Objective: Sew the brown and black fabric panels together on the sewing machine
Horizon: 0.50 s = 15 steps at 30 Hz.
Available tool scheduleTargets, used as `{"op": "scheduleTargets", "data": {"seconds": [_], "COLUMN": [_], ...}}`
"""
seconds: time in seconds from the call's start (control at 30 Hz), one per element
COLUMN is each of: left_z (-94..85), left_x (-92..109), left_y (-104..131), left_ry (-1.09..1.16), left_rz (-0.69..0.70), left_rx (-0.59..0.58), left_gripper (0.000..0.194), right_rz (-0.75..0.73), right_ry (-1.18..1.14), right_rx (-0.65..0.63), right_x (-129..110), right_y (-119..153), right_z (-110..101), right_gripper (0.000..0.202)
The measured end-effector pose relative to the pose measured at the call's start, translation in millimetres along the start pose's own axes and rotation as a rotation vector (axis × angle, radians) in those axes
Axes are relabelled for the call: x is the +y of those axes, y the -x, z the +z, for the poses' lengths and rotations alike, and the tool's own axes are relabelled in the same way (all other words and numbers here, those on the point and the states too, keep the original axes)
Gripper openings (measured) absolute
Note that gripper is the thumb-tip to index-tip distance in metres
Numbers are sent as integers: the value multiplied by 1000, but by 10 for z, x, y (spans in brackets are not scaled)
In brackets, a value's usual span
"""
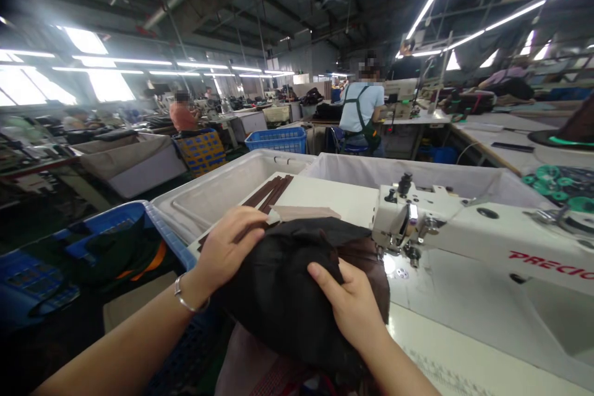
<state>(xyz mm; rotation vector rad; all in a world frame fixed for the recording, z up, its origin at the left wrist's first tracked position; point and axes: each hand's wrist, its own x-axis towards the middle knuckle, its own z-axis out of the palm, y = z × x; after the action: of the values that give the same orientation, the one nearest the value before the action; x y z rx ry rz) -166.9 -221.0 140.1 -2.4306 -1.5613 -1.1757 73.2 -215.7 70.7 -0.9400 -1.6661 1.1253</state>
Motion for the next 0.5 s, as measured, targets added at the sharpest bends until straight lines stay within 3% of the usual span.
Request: {"op": "scheduleTargets", "data": {"seconds": [0.1, 0.13, 0.2, 0.27, 0.3, 0.33, 0.4, 0.43, 0.5], "left_z": [51, 54, -29, -247, -386, -523, -724, -767, -740], "left_x": [241, 282, 255, 80, -51, -197, -489, -611, -761], "left_y": [98, 109, 67, -91, -222, -390, -820, -1070, -1601], "left_ry": [11, 23, 95, 184, 199, 182, 1, -155, -241], "left_rz": [110, 102, 71, 25, -13, -78, -230, -265, -266], "left_rx": [-332, -433, -632, -788, -794, -720, -443, -303, -220], "left_gripper": [85, 87, 56, 31, 31, 34, 40, 39, 30], "right_rz": [-74, -143, -322, -485, -532, -549, -502, -456, -383], "right_ry": [16, 56, 182, 335, 403, 458, 519, 523, 515], "right_rx": [-12, -60, -188, -259, -228, -157, 33, 112, 160], "right_x": [-93, -147, -265, -331, -323, -279, -84, 57, 375], "right_y": [55, 76, 143, 237, 285, 327, 375, 378, 350], "right_z": [-46, -64, -142, -290, -382, -475, -627, -673, -695], "right_gripper": [25, 22, 20, 27, 32, 36, 35, 32, 25]}}
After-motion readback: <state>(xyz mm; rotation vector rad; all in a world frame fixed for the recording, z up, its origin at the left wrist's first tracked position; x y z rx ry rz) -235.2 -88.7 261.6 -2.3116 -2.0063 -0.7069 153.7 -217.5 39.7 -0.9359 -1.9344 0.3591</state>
